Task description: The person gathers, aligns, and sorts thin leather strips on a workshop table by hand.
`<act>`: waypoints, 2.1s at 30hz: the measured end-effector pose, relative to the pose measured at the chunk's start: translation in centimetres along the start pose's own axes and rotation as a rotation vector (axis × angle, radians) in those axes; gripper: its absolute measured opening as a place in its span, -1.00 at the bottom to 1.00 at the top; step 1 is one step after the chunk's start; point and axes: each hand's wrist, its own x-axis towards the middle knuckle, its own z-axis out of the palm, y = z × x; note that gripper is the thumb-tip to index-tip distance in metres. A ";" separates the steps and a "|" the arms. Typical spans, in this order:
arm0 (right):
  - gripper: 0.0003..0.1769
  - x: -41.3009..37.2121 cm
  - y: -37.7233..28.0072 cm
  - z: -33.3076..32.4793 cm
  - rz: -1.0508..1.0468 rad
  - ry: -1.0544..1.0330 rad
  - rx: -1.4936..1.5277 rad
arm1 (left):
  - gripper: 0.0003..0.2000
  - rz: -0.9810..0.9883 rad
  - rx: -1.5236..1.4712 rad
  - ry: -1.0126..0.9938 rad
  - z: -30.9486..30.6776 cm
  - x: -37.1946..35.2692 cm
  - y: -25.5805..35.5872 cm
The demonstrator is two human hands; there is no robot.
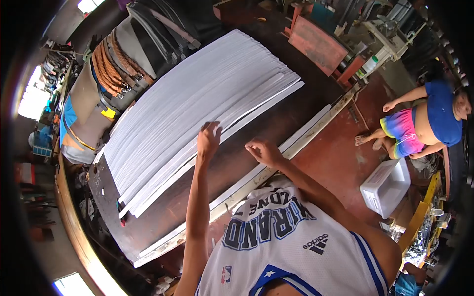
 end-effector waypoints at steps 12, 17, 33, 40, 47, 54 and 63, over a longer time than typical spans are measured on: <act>-0.77 -0.7 6.1 -7.9 0.389 0.018 0.296 | -0.70 0.049 0.301 -0.053 9.6 8.4 1.0; -0.70 3.1 9.0 -8.9 0.380 0.060 0.408 | -0.71 0.035 0.281 -0.068 9.8 8.6 1.0; -0.48 8.8 8.4 -10.1 0.601 0.125 1.249 | -0.77 0.024 0.082 0.047 7.3 1.8 8.8; -0.50 9.8 3.1 -13.7 0.440 -0.128 0.894 | -0.82 -0.184 -0.014 0.186 5.5 -3.3 10.5; -0.51 12.5 -2.2 -12.5 0.322 -0.318 1.022 | -0.76 -0.309 -0.091 0.350 5.1 -6.9 11.9; -0.45 13.9 -5.5 -10.9 0.178 -0.444 0.841 | -0.76 -0.389 -0.146 0.493 4.6 -9.3 11.6; -0.42 14.4 -7.2 -10.8 0.054 -0.490 0.662 | -0.72 -0.350 -0.148 0.479 5.3 -9.1 11.9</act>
